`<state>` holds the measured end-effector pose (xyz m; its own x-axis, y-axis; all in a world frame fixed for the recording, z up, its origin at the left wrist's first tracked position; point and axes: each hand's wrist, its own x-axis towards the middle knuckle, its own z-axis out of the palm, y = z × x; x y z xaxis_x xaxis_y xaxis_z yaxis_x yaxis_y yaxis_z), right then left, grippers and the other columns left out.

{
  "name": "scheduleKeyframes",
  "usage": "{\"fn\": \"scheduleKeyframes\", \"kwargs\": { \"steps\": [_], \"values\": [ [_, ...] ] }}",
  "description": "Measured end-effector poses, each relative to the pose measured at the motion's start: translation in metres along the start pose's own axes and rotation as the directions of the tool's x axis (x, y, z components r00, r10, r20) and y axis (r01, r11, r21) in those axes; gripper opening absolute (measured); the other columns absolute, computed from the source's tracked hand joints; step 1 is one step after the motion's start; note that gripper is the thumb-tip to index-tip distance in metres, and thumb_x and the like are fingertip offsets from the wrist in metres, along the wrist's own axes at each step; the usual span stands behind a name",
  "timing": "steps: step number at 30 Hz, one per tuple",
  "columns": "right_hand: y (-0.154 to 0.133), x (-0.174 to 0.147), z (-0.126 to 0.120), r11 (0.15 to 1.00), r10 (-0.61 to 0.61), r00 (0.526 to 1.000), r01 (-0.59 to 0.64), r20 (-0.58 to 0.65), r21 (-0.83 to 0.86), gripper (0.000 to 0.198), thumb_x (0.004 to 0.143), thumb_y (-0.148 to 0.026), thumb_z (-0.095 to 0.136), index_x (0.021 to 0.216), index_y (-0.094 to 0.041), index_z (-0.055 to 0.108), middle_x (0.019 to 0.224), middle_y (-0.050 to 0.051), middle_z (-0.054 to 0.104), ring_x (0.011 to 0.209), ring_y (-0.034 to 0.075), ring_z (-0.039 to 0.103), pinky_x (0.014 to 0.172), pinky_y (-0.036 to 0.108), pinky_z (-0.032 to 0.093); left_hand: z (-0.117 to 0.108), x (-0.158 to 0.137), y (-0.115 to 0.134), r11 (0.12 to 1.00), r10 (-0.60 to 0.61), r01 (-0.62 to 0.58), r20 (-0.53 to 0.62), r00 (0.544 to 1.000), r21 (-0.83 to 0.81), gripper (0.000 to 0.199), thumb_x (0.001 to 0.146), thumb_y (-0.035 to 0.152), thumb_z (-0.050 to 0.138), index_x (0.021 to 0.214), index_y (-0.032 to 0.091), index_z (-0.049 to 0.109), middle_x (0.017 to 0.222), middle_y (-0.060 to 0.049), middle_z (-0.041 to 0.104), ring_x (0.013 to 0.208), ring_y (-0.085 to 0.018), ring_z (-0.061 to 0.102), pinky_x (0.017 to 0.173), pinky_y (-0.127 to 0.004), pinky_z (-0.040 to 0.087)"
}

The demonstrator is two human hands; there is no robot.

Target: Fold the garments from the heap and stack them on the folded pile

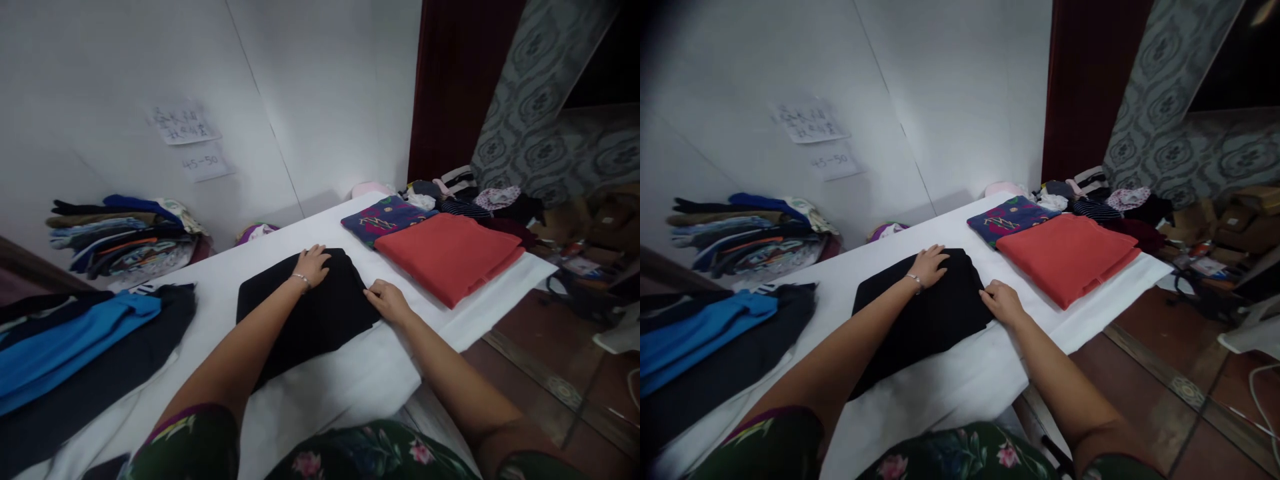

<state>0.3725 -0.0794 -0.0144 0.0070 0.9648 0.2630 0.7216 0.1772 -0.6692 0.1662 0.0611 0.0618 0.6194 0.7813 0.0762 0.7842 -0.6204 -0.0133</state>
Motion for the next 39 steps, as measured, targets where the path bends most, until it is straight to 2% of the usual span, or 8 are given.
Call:
{"fn": "scheduleKeyframes", "kwargs": {
  "steps": [3,6,11,13,19,25,33,39],
  "values": [
    [0.004,0.001,0.004,0.976,0.050,0.995,-0.031,-0.083,0.217,0.032,0.086,-0.043,0.048,0.067,-0.021,0.060,0.106,0.006,0.062,0.092,0.018,0.058,0.078,0.029,0.043,-0.011,-0.054,-0.044,0.971,-0.230,0.224,-0.074,0.970,-0.079,0.043,0.083,0.029,0.056,0.125,0.022,0.056,0.149,-0.008,0.038,0.140,-0.025,0.029,0.115,-0.043,0.023],
    [0.004,0.002,0.010,0.913,0.106,0.993,-0.078,-0.050,0.400,0.026,0.082,-0.045,0.053,0.075,-0.021,0.060,0.131,0.007,0.055,0.107,0.022,0.057,0.090,0.034,0.044,-0.008,-0.120,-0.082,0.822,-0.534,0.487,-0.103,0.839,-0.295,0.047,0.082,0.031,0.057,0.127,0.019,0.054,0.145,-0.010,0.044,0.135,-0.025,0.037,0.112,-0.037,0.030],
    [0.001,-0.001,0.012,0.918,0.066,0.992,-0.102,0.106,0.382,0.022,0.085,-0.044,0.050,0.084,-0.025,0.060,0.130,0.003,0.059,0.116,0.023,0.055,0.099,0.039,0.039,0.015,-0.211,-0.092,0.154,-0.818,0.683,0.295,0.494,-0.714,0.058,0.081,0.055,0.054,0.127,0.019,0.053,0.125,-0.012,0.061,0.105,-0.025,0.063,0.076,-0.033,0.054],
    [0.000,-0.002,0.011,0.933,0.077,0.994,-0.098,0.073,0.346,0.024,0.085,-0.045,0.050,0.093,-0.026,0.062,0.127,0.004,0.061,0.114,0.023,0.057,0.099,0.039,0.041,0.021,-0.228,-0.083,-0.013,-0.761,0.635,0.420,0.495,-0.772,0.058,0.078,0.062,0.055,0.118,0.020,0.060,0.118,-0.011,0.065,0.097,-0.023,0.066,0.065,-0.029,0.054],
    [-0.004,-0.003,0.006,0.982,0.095,0.990,-0.075,-0.109,0.171,0.053,0.082,-0.053,0.051,0.124,-0.022,0.057,0.128,0.009,0.059,0.118,0.027,0.054,0.102,0.043,0.040,0.017,-0.226,-0.070,-0.223,-0.635,0.526,0.532,0.561,-0.821,0.050,0.069,0.062,0.068,0.093,0.018,0.069,0.095,-0.009,0.073,0.091,-0.024,0.068,0.065,-0.029,0.056],
    [-0.008,-0.009,0.012,0.976,0.127,0.990,-0.135,0.056,0.171,0.048,0.083,-0.055,0.046,0.110,-0.022,0.068,0.127,0.008,0.061,0.123,0.025,0.052,0.111,0.042,0.031,0.025,-0.213,-0.081,-0.501,-0.409,0.431,0.645,0.646,-0.750,0.044,0.075,0.054,0.066,0.091,0.013,0.071,0.090,-0.012,0.074,0.082,-0.024,0.071,0.074,-0.030,0.059],
    [-0.008,-0.035,0.009,0.967,0.212,0.962,-0.181,-0.172,0.179,0.065,0.083,-0.058,0.047,0.134,-0.017,0.050,0.143,0.013,0.046,0.133,0.028,0.040,0.113,0.047,0.026,0.032,-0.215,-0.070,-0.558,-0.446,0.363,0.638,0.628,-0.747,0.032,0.071,0.034,0.074,0.089,0.008,0.069,0.084,-0.015,0.074,0.073,-0.025,0.071,0.072,-0.033,0.060],
    [-0.029,-0.096,0.008,0.973,0.083,0.911,0.014,-0.405,0.230,0.045,0.085,-0.049,0.054,0.119,-0.020,0.059,0.128,0.014,0.056,0.118,0.029,0.052,0.097,0.046,0.044,0.031,-0.215,-0.063,-0.563,-0.504,0.305,0.612,0.609,-0.768,0.022,0.072,0.026,0.073,0.086,0.010,0.069,0.073,-0.012,0.073,0.063,-0.023,0.070,0.063,-0.032,0.060]
  ]
}}
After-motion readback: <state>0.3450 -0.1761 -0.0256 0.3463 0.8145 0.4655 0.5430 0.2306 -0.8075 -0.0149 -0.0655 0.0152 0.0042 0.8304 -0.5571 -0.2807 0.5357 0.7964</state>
